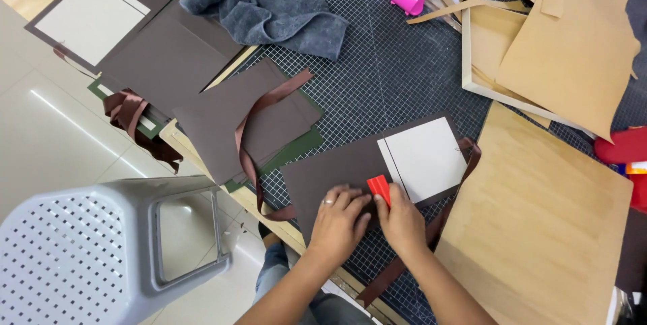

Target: Smoothing and pressing paper onto cardboard covers and attaching ribbons to assemble handmade notebooks.

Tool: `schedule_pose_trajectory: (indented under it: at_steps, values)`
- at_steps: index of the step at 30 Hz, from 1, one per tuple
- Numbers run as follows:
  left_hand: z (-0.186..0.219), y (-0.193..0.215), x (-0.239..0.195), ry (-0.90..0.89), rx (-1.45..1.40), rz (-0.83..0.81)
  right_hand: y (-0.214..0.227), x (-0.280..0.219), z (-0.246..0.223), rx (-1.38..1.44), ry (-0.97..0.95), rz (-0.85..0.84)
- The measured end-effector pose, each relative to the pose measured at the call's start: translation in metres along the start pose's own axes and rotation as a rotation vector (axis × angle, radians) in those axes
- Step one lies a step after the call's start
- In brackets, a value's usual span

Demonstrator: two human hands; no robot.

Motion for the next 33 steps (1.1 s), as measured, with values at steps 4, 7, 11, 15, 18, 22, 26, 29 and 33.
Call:
schedule_pose_trajectory:
  at_steps: [4, 7, 11, 15, 18, 22, 26, 29, 33]
  values:
    - [-0.016, -0.007, 0.018, 0.034, 0.372, -0.170, -0.008, -0.003, 0.000, -0.329, 0.038, 0.036]
    - [-0.009, 0.001, 0.021, 0.071, 0.413, -0.361, -0.006, 0.011, -0.010, -0.381, 0.088, 0.053]
    - [-0.011, -0.003, 0.021, 0.065, 0.454, -0.412, -0.007, 0.050, -0.019, -0.413, 0.021, 0.038]
    - [-0.009, -0.002, 0.016, 0.053, 0.440, -0.356, -0.005, 0.042, -0.024, -0.400, 0.029, 0.027]
    - [-0.012, 0.000, 0.021, 0.039, 0.439, -0.341, -0.010, 0.034, -0.018, -0.416, 0.061, 0.051]
    - [-0.013, -0.006, 0.019, 0.054, 0.419, -0.388, -0.012, 0.064, -0.025, -0.429, 0.031, 0.022]
    - [-0.015, -0.010, 0.018, 0.041, 0.440, -0.364, -0.009, 0.101, -0.035, -0.375, 0.049, 0.052]
    - [-0.017, -0.011, 0.017, 0.042, 0.448, -0.315, -0.014, 0.086, -0.034, -0.410, 0.082, 0.052]
    - [-0.018, -0.014, 0.016, 0.045, 0.434, -0.312, -0.015, 0.090, -0.024, -0.419, 0.094, 0.009]
Point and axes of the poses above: each hand's wrist, its own x-axis towards the middle knuckle, its own y-axis out of the back of the hand, z = x × y, the point moved 1 cm from there along x, towards the middle knuckle, and after that the axes turned 11 degrees about x, right-handed, at the moved point
